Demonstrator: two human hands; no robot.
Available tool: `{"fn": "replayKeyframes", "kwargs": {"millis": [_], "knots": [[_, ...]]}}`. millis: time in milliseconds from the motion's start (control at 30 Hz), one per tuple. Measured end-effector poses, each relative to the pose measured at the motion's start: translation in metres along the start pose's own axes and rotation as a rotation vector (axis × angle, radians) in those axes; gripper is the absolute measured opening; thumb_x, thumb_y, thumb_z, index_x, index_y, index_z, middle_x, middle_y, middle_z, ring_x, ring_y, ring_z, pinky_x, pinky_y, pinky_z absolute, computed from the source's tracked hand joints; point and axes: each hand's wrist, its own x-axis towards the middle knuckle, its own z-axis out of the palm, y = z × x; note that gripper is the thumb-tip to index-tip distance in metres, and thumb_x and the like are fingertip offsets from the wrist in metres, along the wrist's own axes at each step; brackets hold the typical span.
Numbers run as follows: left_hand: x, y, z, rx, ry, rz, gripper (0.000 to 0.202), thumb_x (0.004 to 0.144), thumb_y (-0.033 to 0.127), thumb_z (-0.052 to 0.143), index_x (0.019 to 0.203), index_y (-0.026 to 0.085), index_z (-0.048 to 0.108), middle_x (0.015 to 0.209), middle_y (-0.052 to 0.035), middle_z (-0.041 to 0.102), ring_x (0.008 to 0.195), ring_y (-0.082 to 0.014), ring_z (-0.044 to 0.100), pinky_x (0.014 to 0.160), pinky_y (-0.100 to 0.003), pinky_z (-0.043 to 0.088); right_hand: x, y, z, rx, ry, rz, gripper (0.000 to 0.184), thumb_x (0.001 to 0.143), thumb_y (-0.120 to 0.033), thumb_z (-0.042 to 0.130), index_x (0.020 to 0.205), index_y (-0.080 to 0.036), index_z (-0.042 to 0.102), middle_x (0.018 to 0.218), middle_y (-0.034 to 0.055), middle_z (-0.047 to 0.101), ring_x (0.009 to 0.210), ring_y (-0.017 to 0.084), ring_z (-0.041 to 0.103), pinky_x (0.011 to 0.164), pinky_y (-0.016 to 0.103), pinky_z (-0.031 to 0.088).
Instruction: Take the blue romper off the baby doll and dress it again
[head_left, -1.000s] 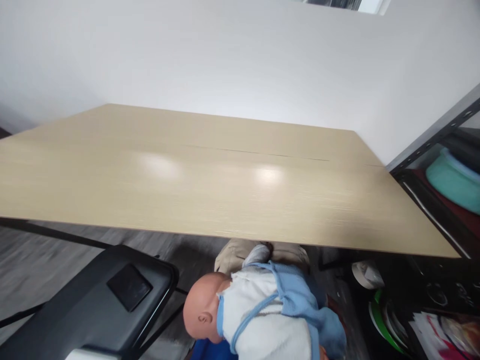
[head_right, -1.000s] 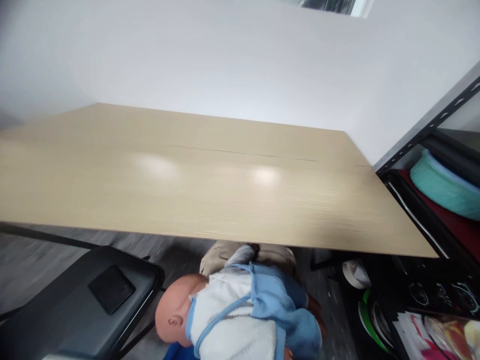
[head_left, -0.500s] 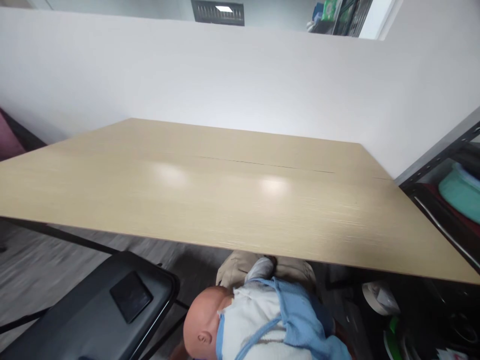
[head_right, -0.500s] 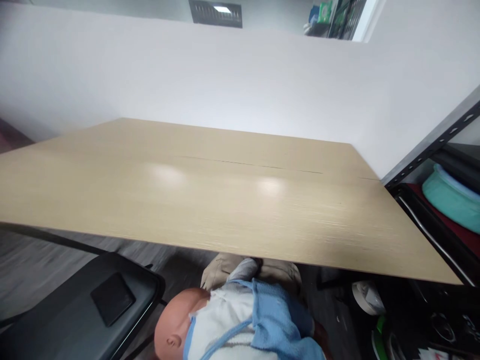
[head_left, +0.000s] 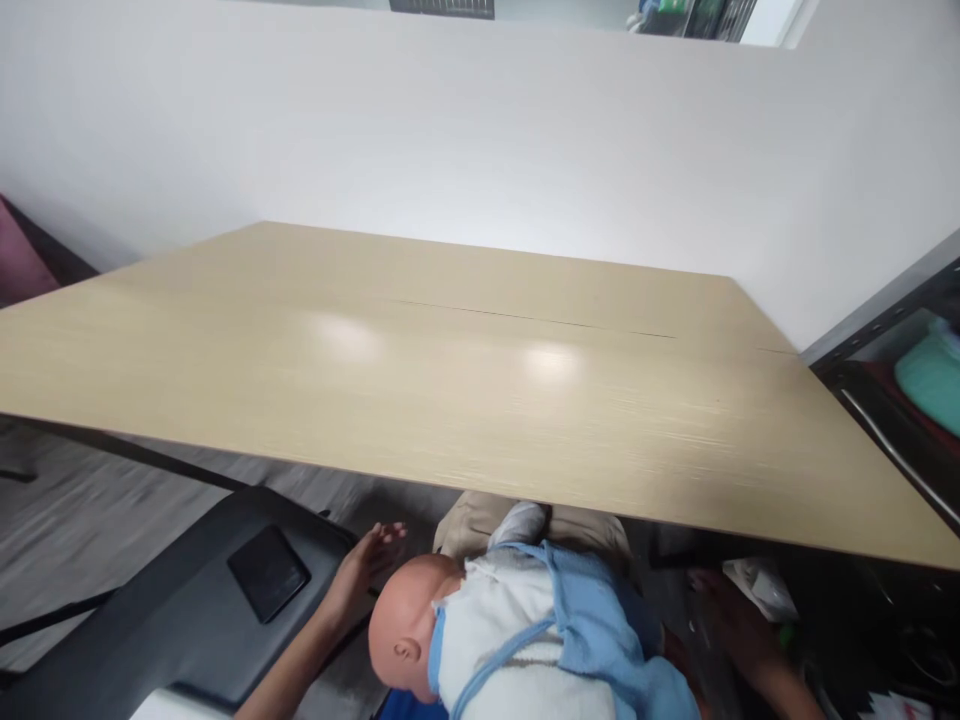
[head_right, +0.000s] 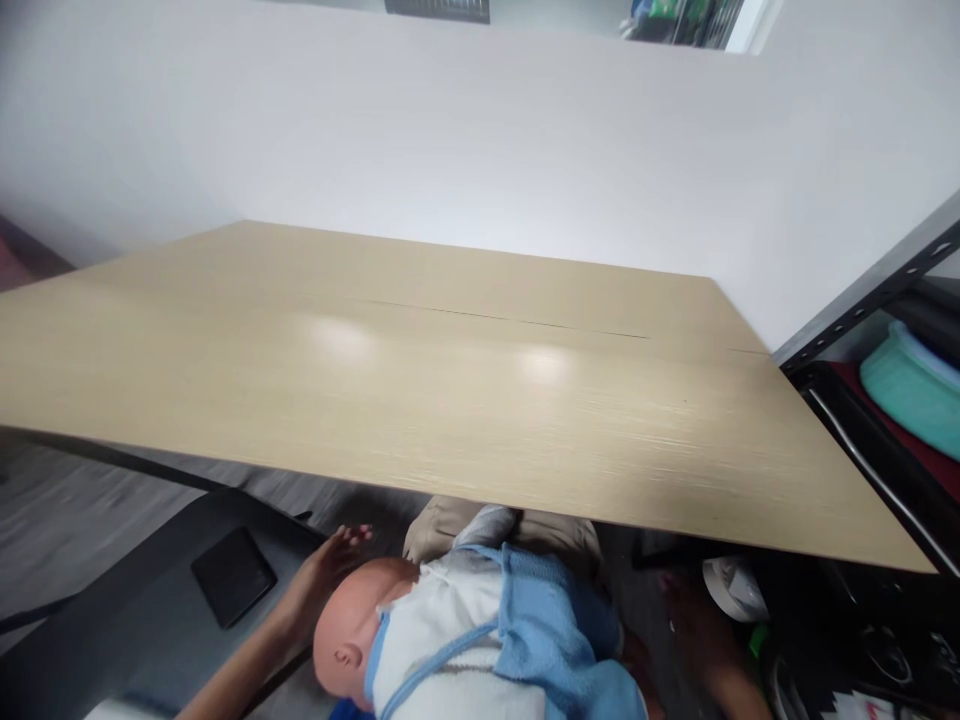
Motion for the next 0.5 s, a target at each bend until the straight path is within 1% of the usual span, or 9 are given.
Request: {"fn": "replayKeyframes", "kwargs": {"millis": [33,100,167,233,267,300,367,433,500], "knots": [[-0.001,0.004,-0.006,0.012,-0.011,0.024,0.066,0.091,0.076,0.072,0.111,0.014,0.079,0.126,-0.0205,0.084,0.118,-0.0409,0.080,0.110,-0.055,0.063,0.001,0.000,-0.003,0.026,-0.014,0.029,0.055,0.114,-0.062,0.043,0.107,-0.031,0.087,0.114,0.0180,0.089,0.109,0.043,0.088,0.092,0.054,0.073],[-0.014,0.015,-0.014,0.109,-0.065,0.158,0.071,0.086,0.081,0.074,0.114,0.016,0.081,0.133,-0.0195,0.083,0.125,-0.0419,0.077,0.120,-0.054,0.058,0.003,-0.016,-0.008,0.079,-0.083,0.050,0.050,0.112,-0.061,0.049,0.122,-0.028,0.086,0.127,0.0164,0.088,0.122,0.041,0.086,0.106,0.055,0.070],[-0.038,0.030,-0.016,0.343,-0.171,0.425,0.067,0.096,0.080,0.068,0.122,0.020,0.082,0.138,-0.0166,0.082,0.135,-0.0410,0.073,0.128,-0.055,0.052,0.005,-0.051,-0.011,0.107,-0.198,-0.014,0.047,0.113,-0.060,0.054,0.129,-0.027,0.084,0.134,0.0145,0.086,0.130,0.037,0.083,0.113,0.054,0.067],[-0.069,0.045,-0.010,0.567,-0.277,0.696,0.049,0.108,0.066,0.065,0.133,0.026,0.079,0.142,-0.0125,0.080,0.139,-0.0370,0.070,0.129,-0.053,0.053,0.010,-0.100,-0.010,0.149,-0.273,-0.108,0.044,0.117,-0.054,0.051,0.134,-0.026,0.081,0.137,0.0140,0.084,0.130,0.033,0.082,0.115,0.051,0.066],[-0.085,0.052,-0.004,0.648,-0.362,0.823,0.041,0.111,0.056,0.065,0.138,0.028,0.077,0.144,-0.0114,0.079,0.140,-0.0349,0.070,0.127,-0.051,0.056,0.012,-0.127,-0.008,0.171,-0.316,-0.174,0.041,0.119,-0.049,0.051,0.134,-0.026,0.080,0.138,0.0140,0.082,0.130,0.032,0.081,0.116,0.050,0.066],[-0.099,0.059,0.002,0.722,-0.467,0.922,0.037,0.113,0.047,0.064,0.144,0.030,0.074,0.149,-0.0108,0.076,0.142,-0.0329,0.069,0.125,-0.048,0.058,0.014,-0.153,-0.006,0.192,-0.372,-0.247,0.038,0.119,-0.045,0.051,0.136,-0.027,0.079,0.140,0.0135,0.081,0.132,0.031,0.079,0.118,0.050,0.065],[-0.122,0.068,0.015,0.831,-0.644,1.073,0.039,0.114,0.032,0.063,0.153,0.032,0.067,0.156,-0.0106,0.072,0.145,-0.0293,0.067,0.124,-0.043,0.058,0.017,-0.198,-0.002,0.216,-0.516,-0.374,0.035,0.119,-0.037,0.054,0.148,-0.028,0.073,0.149,0.0123,0.075,0.141,0.029,0.072,0.125,0.050,0.059],[-0.136,0.072,0.025,0.876,-0.710,1.187,0.044,0.114,0.019,0.056,0.155,0.032,0.062,0.155,-0.0098,0.072,0.146,-0.0256,0.066,0.124,-0.040,0.057,0.020,-0.231,0.001,0.220,-0.618,-0.447,0.041,0.117,-0.034,0.063,0.157,-0.029,0.066,0.159,0.0107,0.070,0.149,0.029,0.066,0.131,0.050,0.054],[-0.143,0.072,0.030,0.886,-0.706,1.291,0.049,0.110,0.009,0.051,0.153,0.031,0.059,0.152,-0.0093,0.074,0.145,-0.0238,0.066,0.125,-0.040,0.056,0.022,-0.251,0.004,0.208,-0.703,-0.495,0.049,0.116,-0.035,0.067,0.164,-0.029,0.061,0.164,0.0093,0.067,0.154,0.029,0.061,0.135,0.049,0.048]]}}
